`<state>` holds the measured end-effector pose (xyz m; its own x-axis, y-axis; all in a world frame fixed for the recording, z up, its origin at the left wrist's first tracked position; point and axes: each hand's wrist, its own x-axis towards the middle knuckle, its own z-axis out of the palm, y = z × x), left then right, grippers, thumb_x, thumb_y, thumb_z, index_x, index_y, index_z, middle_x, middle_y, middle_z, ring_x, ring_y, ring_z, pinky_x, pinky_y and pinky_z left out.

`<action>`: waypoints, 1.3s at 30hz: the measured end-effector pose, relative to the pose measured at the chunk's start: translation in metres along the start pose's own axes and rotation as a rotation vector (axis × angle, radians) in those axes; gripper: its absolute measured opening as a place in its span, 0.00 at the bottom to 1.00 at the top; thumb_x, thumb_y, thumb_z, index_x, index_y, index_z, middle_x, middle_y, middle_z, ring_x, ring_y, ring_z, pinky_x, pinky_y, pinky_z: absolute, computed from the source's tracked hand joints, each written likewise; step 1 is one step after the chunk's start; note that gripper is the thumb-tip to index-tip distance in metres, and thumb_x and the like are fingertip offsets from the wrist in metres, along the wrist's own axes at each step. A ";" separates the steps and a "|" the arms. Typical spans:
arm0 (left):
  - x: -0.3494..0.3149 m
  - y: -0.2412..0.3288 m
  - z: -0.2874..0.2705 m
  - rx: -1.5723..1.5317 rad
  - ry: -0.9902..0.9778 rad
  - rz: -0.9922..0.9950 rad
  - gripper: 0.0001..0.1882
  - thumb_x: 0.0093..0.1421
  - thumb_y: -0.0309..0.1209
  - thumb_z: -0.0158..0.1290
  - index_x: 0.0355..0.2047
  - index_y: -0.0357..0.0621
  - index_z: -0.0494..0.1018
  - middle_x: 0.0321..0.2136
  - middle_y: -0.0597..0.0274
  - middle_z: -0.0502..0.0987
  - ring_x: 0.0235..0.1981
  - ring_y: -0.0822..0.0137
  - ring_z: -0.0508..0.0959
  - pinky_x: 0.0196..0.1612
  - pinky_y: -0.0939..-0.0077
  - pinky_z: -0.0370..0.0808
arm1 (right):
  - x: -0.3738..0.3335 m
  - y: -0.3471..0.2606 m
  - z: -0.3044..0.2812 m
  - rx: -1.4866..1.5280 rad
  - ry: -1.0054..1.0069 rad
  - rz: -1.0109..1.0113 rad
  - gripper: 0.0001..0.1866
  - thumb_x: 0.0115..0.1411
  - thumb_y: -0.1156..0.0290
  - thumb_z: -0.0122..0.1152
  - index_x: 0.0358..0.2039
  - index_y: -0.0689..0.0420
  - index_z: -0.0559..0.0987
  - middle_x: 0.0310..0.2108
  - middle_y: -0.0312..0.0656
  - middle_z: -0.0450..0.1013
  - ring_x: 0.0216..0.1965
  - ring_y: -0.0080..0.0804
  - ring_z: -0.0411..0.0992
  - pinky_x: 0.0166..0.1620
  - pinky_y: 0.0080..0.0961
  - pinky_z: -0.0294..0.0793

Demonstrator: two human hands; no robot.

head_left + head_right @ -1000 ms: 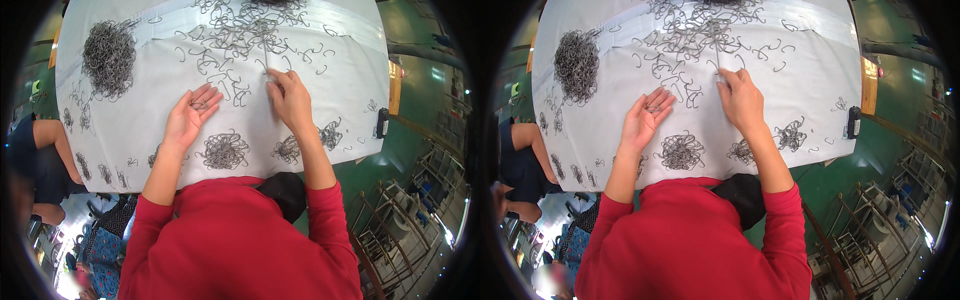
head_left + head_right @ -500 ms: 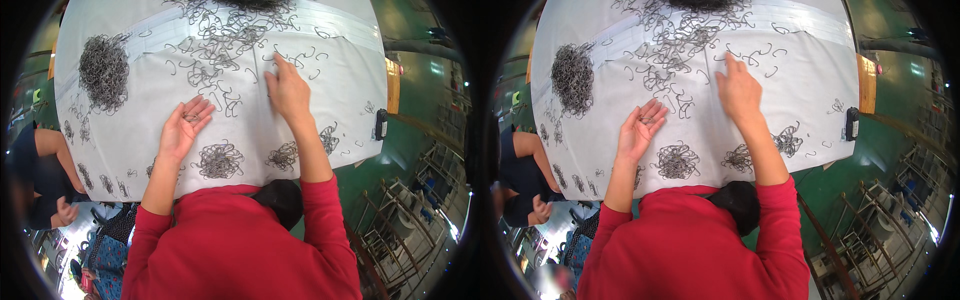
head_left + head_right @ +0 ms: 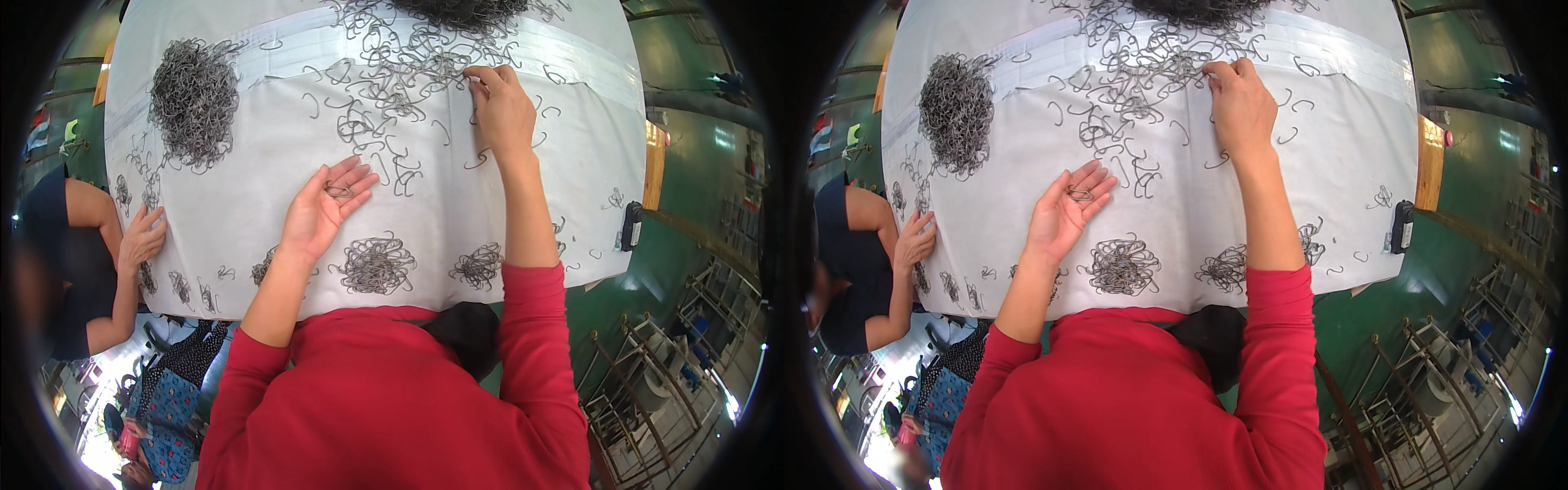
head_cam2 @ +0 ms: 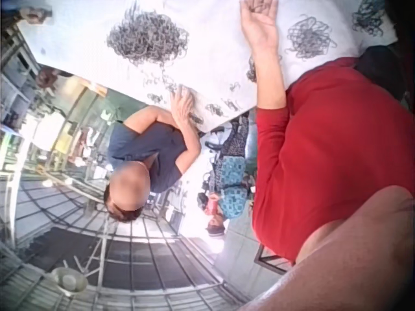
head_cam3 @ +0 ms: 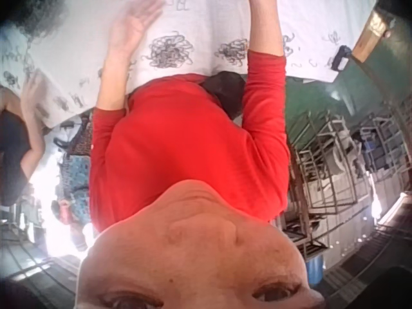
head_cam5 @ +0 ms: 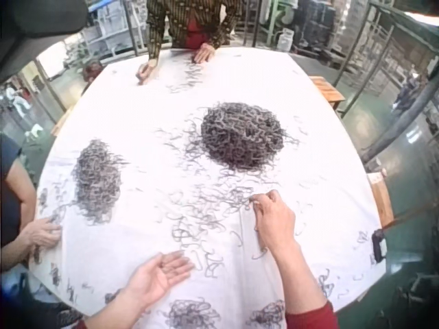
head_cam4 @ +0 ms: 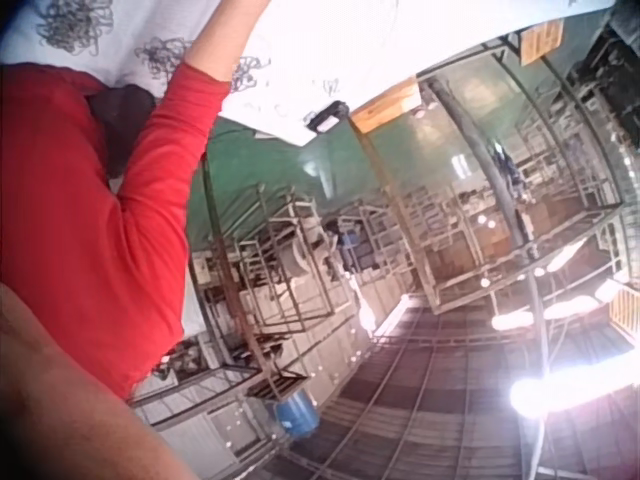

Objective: The person sorts small metal hooks on a white tablecloth, picking them up one by one and placing them into a growing pile. Another person is visible across the table performing a similar sorting task.

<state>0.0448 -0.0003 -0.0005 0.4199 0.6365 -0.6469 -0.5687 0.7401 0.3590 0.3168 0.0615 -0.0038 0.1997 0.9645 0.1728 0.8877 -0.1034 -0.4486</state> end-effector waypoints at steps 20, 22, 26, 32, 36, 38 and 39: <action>0.011 -0.015 0.039 -0.114 -0.050 -0.048 0.22 0.65 0.37 0.38 0.50 0.29 0.63 0.45 0.49 0.70 0.49 0.56 0.71 0.53 0.66 0.70 | -0.040 -0.060 -0.019 0.227 -0.371 0.041 0.19 0.53 0.68 0.58 0.47 0.53 0.73 0.30 0.43 0.72 0.28 0.39 0.72 0.33 0.34 0.71; 0.004 -0.005 0.022 -0.171 -0.057 -0.027 0.21 0.65 0.36 0.38 0.50 0.29 0.63 0.44 0.49 0.70 0.49 0.56 0.71 0.51 0.67 0.72 | -0.044 -0.069 -0.004 0.140 -0.360 0.016 0.20 0.54 0.67 0.58 0.48 0.53 0.72 0.30 0.45 0.72 0.29 0.41 0.73 0.33 0.35 0.72; -0.011 0.014 -0.014 -0.201 0.007 0.094 0.20 0.65 0.35 0.39 0.50 0.30 0.63 0.44 0.50 0.70 0.49 0.56 0.71 0.52 0.66 0.72 | -0.056 -0.096 -0.002 0.284 -0.598 -0.193 0.20 0.54 0.65 0.58 0.49 0.52 0.72 0.33 0.46 0.73 0.30 0.46 0.73 0.34 0.38 0.73; -0.036 0.038 -0.046 -0.258 0.117 0.207 0.19 0.65 0.33 0.39 0.50 0.31 0.63 0.45 0.50 0.70 0.51 0.56 0.69 0.54 0.66 0.70 | -0.050 -0.088 0.006 0.262 -0.357 0.025 0.11 0.54 0.68 0.57 0.39 0.53 0.76 0.31 0.42 0.72 0.31 0.42 0.72 0.34 0.35 0.71; -0.044 0.046 -0.056 -0.284 0.132 0.267 0.19 0.65 0.34 0.38 0.49 0.29 0.63 0.45 0.49 0.70 0.52 0.56 0.69 0.54 0.66 0.69 | -0.039 -0.098 0.013 0.279 -0.385 -0.069 0.05 0.53 0.70 0.58 0.29 0.56 0.78 0.29 0.40 0.71 0.29 0.39 0.72 0.32 0.33 0.70; -0.047 0.049 -0.058 -0.280 0.162 0.296 0.20 0.65 0.34 0.37 0.49 0.29 0.64 0.44 0.49 0.70 0.51 0.55 0.69 0.54 0.67 0.69 | -0.033 -0.106 0.020 0.270 -0.420 -0.177 0.04 0.52 0.70 0.58 0.28 0.56 0.78 0.29 0.39 0.71 0.29 0.38 0.72 0.32 0.33 0.70; -0.050 0.050 -0.060 -0.278 0.174 0.310 0.20 0.65 0.34 0.37 0.49 0.29 0.64 0.44 0.49 0.70 0.51 0.55 0.69 0.54 0.67 0.69 | -0.030 -0.112 0.022 0.248 -0.444 -0.203 0.04 0.51 0.71 0.59 0.28 0.56 0.78 0.28 0.39 0.71 0.29 0.39 0.72 0.32 0.33 0.70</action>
<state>-0.0474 -0.0078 0.0094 0.0886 0.7553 -0.6494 -0.8271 0.4190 0.3745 0.2019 0.0490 0.0221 -0.2071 0.9746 -0.0848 0.7549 0.1041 -0.6476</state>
